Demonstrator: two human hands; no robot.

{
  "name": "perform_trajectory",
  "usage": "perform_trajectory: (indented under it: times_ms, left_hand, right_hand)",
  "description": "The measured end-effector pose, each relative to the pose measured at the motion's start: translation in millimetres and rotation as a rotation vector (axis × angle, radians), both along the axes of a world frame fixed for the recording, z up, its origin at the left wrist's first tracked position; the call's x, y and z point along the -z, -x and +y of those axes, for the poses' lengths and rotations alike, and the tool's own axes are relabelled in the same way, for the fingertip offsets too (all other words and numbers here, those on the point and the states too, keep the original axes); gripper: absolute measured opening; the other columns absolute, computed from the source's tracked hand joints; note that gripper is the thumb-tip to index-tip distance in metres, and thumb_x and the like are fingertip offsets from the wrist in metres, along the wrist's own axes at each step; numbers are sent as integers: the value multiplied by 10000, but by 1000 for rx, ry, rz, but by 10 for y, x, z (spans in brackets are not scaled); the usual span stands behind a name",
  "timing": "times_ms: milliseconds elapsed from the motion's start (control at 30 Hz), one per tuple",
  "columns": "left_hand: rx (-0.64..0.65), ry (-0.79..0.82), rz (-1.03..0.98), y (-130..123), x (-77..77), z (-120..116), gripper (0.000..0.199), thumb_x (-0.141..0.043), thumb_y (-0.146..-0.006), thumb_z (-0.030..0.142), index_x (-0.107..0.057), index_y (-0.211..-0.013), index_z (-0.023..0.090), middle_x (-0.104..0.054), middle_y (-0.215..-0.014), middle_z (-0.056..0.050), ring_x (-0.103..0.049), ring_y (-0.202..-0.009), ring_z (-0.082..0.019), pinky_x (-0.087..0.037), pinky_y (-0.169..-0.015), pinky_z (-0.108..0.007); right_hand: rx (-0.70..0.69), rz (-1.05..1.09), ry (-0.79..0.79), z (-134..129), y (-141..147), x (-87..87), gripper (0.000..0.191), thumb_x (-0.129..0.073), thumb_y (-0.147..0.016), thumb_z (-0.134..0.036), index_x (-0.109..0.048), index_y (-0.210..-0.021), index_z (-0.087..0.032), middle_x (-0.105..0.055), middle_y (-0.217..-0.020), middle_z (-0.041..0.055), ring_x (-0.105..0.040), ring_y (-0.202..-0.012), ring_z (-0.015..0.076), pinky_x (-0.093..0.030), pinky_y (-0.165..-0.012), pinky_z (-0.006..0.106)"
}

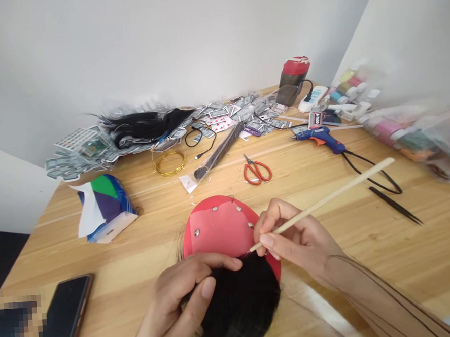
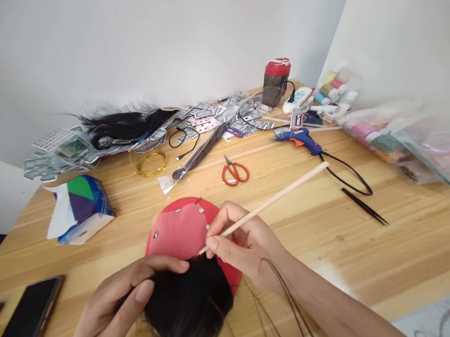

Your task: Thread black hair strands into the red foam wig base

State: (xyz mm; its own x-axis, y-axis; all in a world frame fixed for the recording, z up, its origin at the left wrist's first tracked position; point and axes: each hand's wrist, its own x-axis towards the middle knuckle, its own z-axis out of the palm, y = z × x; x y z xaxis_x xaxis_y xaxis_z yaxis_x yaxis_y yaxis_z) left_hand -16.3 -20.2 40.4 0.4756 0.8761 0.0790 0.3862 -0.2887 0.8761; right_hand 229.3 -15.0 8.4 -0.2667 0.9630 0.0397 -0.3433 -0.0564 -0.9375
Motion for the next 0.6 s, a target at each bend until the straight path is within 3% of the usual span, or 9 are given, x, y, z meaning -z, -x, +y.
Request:
perform_trajectory:
  times_ms: [133,200,267,367,467,600]
  left_hand:
    - [-54,163,-141,31,48,46,287,-541,-1031,416,-806,-1037,307,-809,-1031,-18,-732,-977,-182,-547,-839,-205]
    - [-101,244,-217,52,83,59,321,-578,-1002,467,-819,-929,268,-808,-981,-47,-716,-858,-184,-544,-723,-214]
    - [-170,304,-292,63,114,69,350,-630,-962,501,-806,-826,231,-803,-923,-61,-631,-654,-141,-486,-572,-210]
    - [-248,394,-422,46,138,79,382,-701,-903,520,-745,-703,198,-790,-836,-50,-387,-445,-59,-317,-412,-189]
    - [-303,475,-481,-4,128,76,420,-740,-852,569,-723,-681,185,-786,-807,-52,-302,-427,-34,-209,-387,-167]
    - [-345,498,-459,-71,82,55,477,-759,-803,628,-724,-679,169,-782,-798,-65,-253,-435,-24,-176,-399,-170]
  right_hand:
    - [-17,-5,29,0,7,-42,215,-729,-956,-367,-595,-893,-210,-703,-787,2,-630,-688,121,-451,-631,241]
    - [-17,-19,53,3,18,-68,215,-734,-947,-374,-607,-892,-210,-705,-778,2,-622,-671,122,-441,-615,240]
    - [-11,-36,69,0,33,-91,219,-736,-941,-390,-624,-888,-209,-707,-763,4,-600,-641,122,-429,-596,241]
    - [12,-73,41,-23,54,-116,236,-725,-941,-414,-654,-860,-204,-717,-765,15,-569,-618,124,-419,-589,248]
    - [60,-179,-50,-50,66,-131,262,-694,-955,-421,-699,-824,-194,-723,-801,33,-595,-679,141,-426,-624,257]
    - [57,-294,-119,-53,67,-143,297,-658,-960,-433,-717,-814,-180,-692,-772,52,-608,-703,172,-432,-615,272]
